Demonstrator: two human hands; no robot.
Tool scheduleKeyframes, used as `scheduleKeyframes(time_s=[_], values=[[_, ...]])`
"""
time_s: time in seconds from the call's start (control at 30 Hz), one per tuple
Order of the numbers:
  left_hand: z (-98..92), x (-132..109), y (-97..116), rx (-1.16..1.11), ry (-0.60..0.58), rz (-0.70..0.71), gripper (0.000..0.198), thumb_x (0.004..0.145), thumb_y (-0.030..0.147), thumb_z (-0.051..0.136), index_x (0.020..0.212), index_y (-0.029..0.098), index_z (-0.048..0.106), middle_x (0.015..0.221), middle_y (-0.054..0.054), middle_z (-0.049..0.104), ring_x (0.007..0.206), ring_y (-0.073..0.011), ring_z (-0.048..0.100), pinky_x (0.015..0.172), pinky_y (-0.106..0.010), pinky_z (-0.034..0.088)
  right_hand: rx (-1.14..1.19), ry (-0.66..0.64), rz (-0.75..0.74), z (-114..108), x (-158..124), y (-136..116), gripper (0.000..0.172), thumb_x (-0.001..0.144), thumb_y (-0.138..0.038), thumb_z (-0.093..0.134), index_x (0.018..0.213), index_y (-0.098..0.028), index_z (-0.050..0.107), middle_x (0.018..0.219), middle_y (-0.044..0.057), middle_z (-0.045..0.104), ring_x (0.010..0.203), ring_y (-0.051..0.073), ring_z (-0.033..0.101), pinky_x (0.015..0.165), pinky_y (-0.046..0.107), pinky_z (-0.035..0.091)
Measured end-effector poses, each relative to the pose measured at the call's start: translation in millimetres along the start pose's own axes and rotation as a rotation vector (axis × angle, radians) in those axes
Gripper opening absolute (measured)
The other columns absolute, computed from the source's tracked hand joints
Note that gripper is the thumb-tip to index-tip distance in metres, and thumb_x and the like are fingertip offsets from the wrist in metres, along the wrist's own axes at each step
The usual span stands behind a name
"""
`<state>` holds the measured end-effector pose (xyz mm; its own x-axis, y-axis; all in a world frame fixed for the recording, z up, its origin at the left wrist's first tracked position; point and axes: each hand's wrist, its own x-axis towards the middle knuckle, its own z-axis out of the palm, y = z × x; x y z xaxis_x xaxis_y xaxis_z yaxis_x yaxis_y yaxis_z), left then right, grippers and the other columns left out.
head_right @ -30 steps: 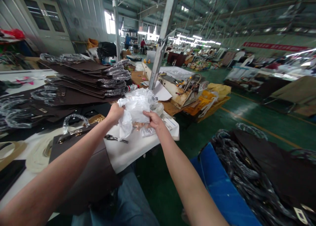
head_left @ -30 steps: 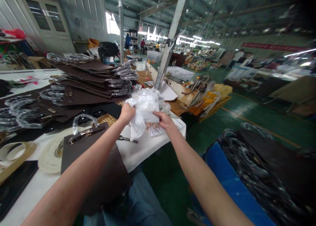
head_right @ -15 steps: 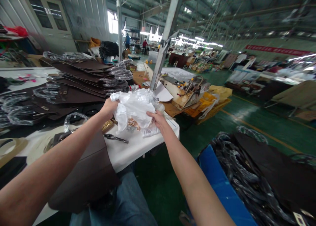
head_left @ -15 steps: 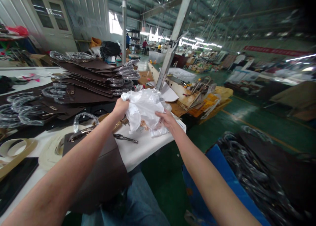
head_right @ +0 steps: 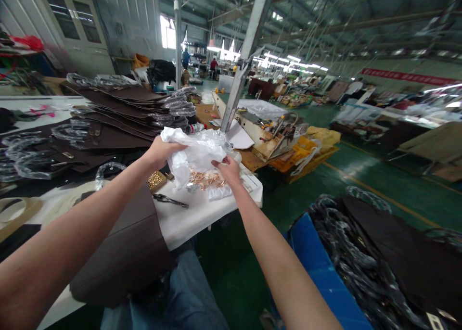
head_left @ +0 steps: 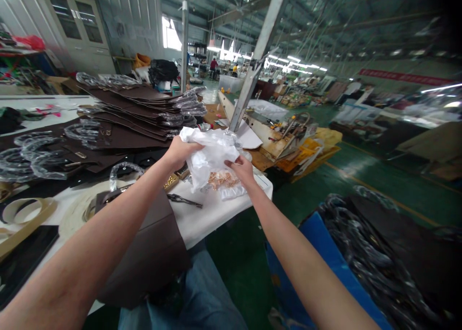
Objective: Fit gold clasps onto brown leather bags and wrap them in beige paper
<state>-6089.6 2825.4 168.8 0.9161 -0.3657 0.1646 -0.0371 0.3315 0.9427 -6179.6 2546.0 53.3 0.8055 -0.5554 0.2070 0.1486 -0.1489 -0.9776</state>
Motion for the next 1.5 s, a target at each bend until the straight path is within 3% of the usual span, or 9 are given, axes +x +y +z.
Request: scheduleKeyframes(time_s=[0.23, 0.37, 0.47, 0.53, 0.67, 0.97, 1.1, 1.23, 1.5], values=[[2.2, 2, 21, 0.027, 0.023, 0.023, 0.035, 0.067, 0.001, 0.075, 0.101, 0.006, 0.078, 0.099, -0.016, 0.082, 0.093, -0.0302, 0.077, 0.086, -0.041, 0.067, -0.028, -0.044, -0.235, -4, 3, -26, 0.051, 0.084, -0.046, 0.092, 0.128, -0.024, 0.078, 0.120, 0.006, 0.083, 0.101, 0.023, 0.075, 0.092, 0.035, 0.062], [-20.5, 5, 26, -0.086, 0.110, 0.137, 0.029, 0.063, 0.010, 0.075, 0.092, 0.012, 0.074, 0.090, -0.015, 0.080, 0.090, -0.0316, 0.078, 0.083, -0.044, 0.068, -0.655, -0.203, -0.353, -27, -7, -21, 0.057, 0.075, -0.043, 0.102, 0.125, -0.023, 0.085, 0.126, 0.010, 0.082, 0.105, 0.027, 0.074, 0.100, 0.038, 0.059], [-44.6, 11, 33, -0.181, 0.326, 0.244, 0.027, 0.064, 0.014, 0.078, 0.089, 0.017, 0.068, 0.085, -0.010, 0.075, 0.088, -0.0313, 0.078, 0.083, -0.044, 0.068, -0.988, -0.239, -0.345, -42, -13, -12, 0.026, 0.073, -0.031, 0.101, 0.096, -0.022, 0.090, 0.113, 0.011, 0.084, 0.103, 0.028, 0.076, 0.098, 0.037, 0.059], [-59.6, 14, 38, -0.190, 0.414, 0.281, 0.031, 0.063, 0.017, 0.080, 0.091, 0.018, 0.067, 0.085, -0.007, 0.073, 0.085, -0.0280, 0.076, 0.082, -0.040, 0.068, -1.008, -0.219, -0.349, -47, -12, -11, 0.004, 0.083, -0.026, 0.090, 0.084, -0.023, 0.088, 0.107, 0.010, 0.085, 0.102, 0.028, 0.078, 0.098, 0.036, 0.059], [-76.7, 7, 42, -0.155, 0.402, 0.296, 0.032, 0.061, 0.022, 0.080, 0.090, 0.019, 0.067, 0.086, -0.005, 0.072, 0.078, -0.0214, 0.070, 0.073, -0.031, 0.063, -0.970, -0.181, -0.390, -46, 2, -26, 0.016, 0.091, -0.022, 0.075, 0.087, -0.025, 0.090, 0.106, 0.005, 0.088, 0.102, 0.025, 0.080, 0.098, 0.033, 0.059], [-71.7, -16, 29, -0.180, 0.349, 0.229, 0.037, 0.057, 0.020, 0.077, 0.092, 0.020, 0.065, 0.087, -0.004, 0.071, 0.081, -0.0228, 0.071, 0.072, -0.031, 0.061, -0.939, -0.022, -0.458, -31, 14, -53, 0.024, 0.098, -0.036, 0.075, 0.089, -0.017, 0.087, 0.096, 0.011, 0.086, 0.088, 0.025, 0.076, 0.088, 0.034, 0.056], [-77.0, -18, 26, -0.187, 0.369, 0.193, 0.037, 0.055, 0.021, 0.076, 0.090, 0.020, 0.066, 0.087, -0.005, 0.071, 0.079, -0.0228, 0.071, 0.071, -0.032, 0.060, -0.928, -0.327, -0.711, -9, 7, -61, 0.021, 0.102, -0.035, 0.075, 0.092, -0.020, 0.086, 0.132, 0.013, 0.083, 0.122, 0.029, 0.074, 0.110, 0.038, 0.054], [-85.2, -24, 24, -0.150, 0.372, 0.135, 0.035, 0.054, 0.022, 0.077, 0.088, 0.019, 0.066, 0.082, -0.004, 0.068, 0.071, -0.0202, 0.067, 0.065, -0.031, 0.057, -1.240, -0.816, -0.639, 28, -1, -54, 0.015, 0.103, -0.025, 0.073, 0.099, -0.023, 0.086, 0.151, 0.009, 0.077, 0.124, 0.028, 0.076, 0.103, 0.033, 0.055], [-102.4, -39, 35, -0.120, 0.380, 0.128, 0.037, 0.053, 0.020, 0.077, 0.088, 0.019, 0.066, 0.078, -0.001, 0.062, 0.068, -0.0195, 0.062, 0.066, -0.033, 0.053, -1.363, -0.727, -0.555, 52, 12, -30, 0.047, 0.107, -0.020, 0.061, 0.153, -0.022, 0.069, 0.131, 0.013, 0.083, 0.116, 0.030, 0.078, 0.095, 0.032, 0.052]])
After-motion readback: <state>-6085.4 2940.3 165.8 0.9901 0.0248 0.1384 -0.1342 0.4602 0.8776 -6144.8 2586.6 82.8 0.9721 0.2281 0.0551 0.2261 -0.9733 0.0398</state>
